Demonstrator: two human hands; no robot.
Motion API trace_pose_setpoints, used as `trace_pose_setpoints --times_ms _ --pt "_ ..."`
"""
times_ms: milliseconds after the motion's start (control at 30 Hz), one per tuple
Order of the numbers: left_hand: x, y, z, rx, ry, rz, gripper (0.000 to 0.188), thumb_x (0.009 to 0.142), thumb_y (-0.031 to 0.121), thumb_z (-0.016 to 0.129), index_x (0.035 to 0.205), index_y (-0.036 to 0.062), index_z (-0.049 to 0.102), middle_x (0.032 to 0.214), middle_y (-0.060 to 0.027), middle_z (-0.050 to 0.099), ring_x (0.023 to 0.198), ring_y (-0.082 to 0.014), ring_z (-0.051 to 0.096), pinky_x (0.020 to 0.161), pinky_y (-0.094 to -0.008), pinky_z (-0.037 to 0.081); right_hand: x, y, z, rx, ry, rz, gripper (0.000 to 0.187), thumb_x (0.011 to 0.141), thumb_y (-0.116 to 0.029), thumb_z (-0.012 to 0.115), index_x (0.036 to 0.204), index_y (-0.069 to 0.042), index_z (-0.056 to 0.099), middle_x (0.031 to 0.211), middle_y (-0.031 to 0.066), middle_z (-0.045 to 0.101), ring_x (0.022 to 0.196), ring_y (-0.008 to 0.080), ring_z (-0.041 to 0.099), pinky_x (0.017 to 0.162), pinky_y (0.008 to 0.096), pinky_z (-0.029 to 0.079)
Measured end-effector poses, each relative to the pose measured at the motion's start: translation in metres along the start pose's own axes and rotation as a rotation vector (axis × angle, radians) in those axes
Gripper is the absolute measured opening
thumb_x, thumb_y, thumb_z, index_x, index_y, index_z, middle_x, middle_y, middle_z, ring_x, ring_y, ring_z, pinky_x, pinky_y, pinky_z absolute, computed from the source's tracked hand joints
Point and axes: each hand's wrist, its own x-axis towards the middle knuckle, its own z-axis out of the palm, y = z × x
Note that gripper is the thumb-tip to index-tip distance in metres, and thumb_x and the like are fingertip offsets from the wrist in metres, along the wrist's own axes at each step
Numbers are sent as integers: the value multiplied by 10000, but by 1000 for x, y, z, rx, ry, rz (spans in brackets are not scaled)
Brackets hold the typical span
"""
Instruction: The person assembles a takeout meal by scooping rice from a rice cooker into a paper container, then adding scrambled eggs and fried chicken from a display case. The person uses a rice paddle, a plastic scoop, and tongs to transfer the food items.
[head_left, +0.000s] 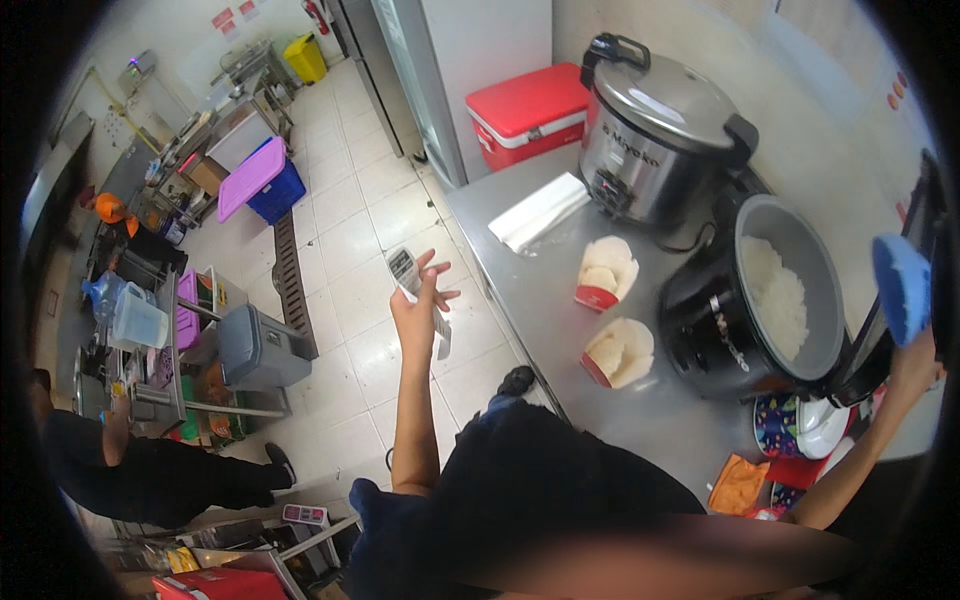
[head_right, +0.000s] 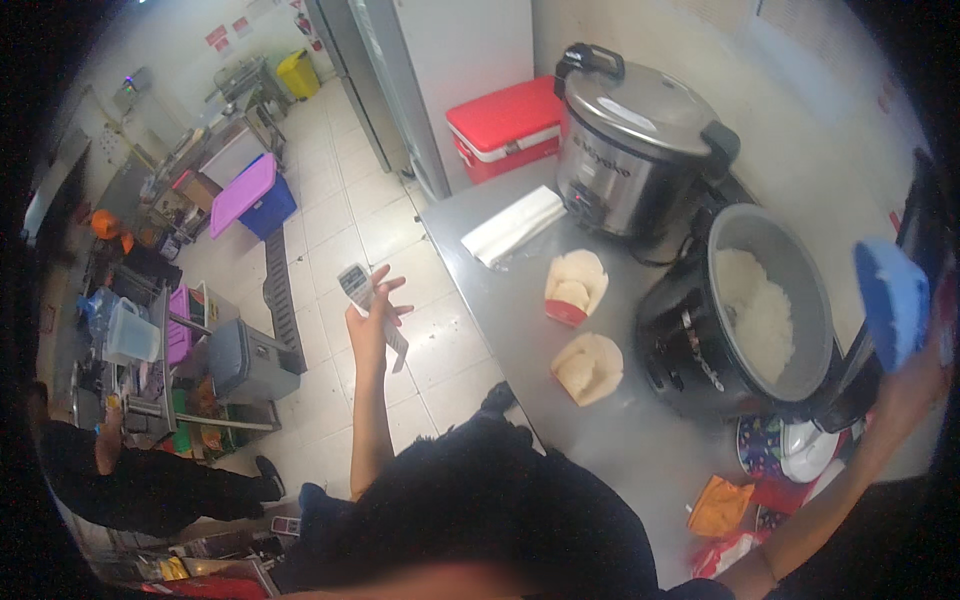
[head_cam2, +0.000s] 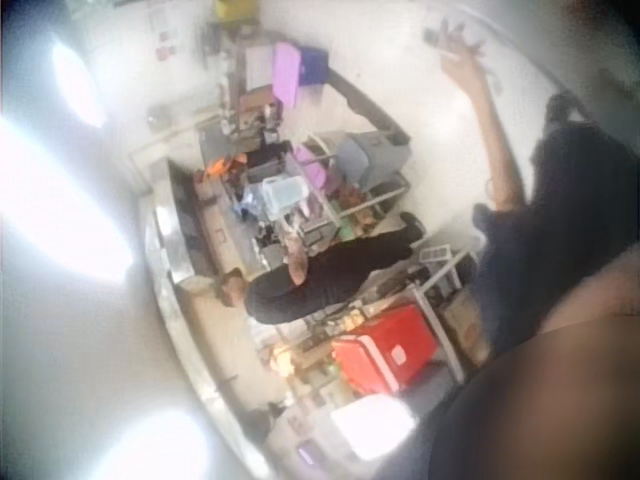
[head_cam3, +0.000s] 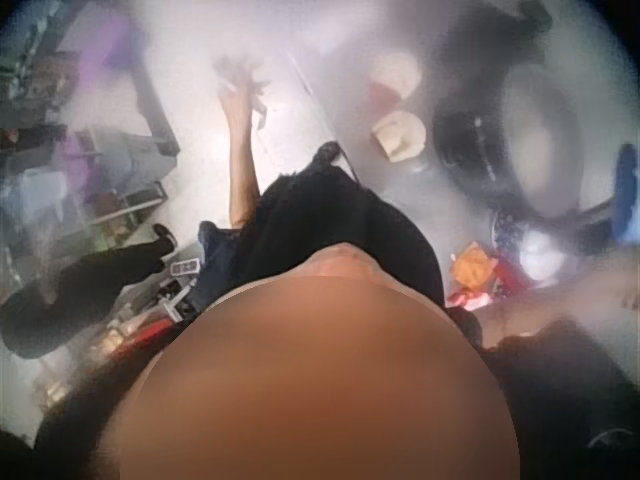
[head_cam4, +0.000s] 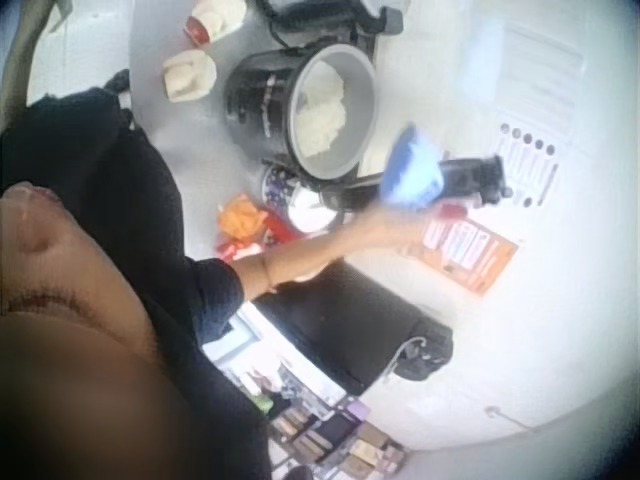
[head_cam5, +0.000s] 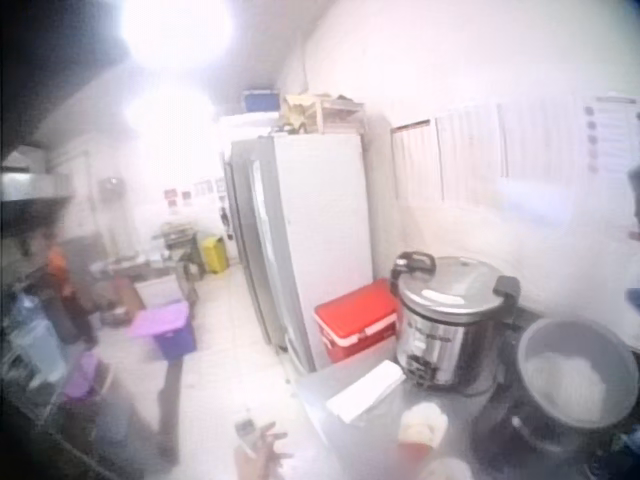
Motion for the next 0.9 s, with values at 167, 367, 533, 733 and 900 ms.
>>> trace_pose_setpoints --times_ms 167,367,533,733,900 --pt "18 -13 -31 111 119 -19 368 947 191 539 1211 -65 554 979 -204 664 527 -108 557 568 -273 554 -12 -95 25 -68 -194 -120 550 835 -131 573 1365 -202 445 875 239 637 839 401 622 731 473 465" --pt "54 -23 -74 49 203 -28 378 941 184 540 1219 -71 546 952 -207 661 547 -98 549 601 -283 563 -35 -155 49 -129 -309 -219 606 802 -229 658 1364 -195 430 879 211 659 781 397 644 670 486 482" --pt "104 -19 -92 67 261 -6 381 942 168 525 1219 -92 534 929 -210 652 548 -103 537 620 -305 571 -61 -177 75 -47 -303 -238 704 750 -131 675 1388 -231 394 929 193 662 805 404 638 686 468 494" --pt "174 -36 -91 131 216 22 395 937 187 530 1232 -75 535 878 -167 637 968 -234 630 698 -340 569 -76 -192 69 228 -600 -220 680 686 18 663 1313 -205 518 1034 198 644 923 400 616 795 466 475" --pt "217 -57 -48 104 73 -11 422 933 201 528 1260 -67 516 958 -202 628 911 -205 624 796 -375 540 -117 -197 5 588 -1037 -224 677 744 29 638 1375 -103 433 1064 212 587 1033 382 575 910 434 446"
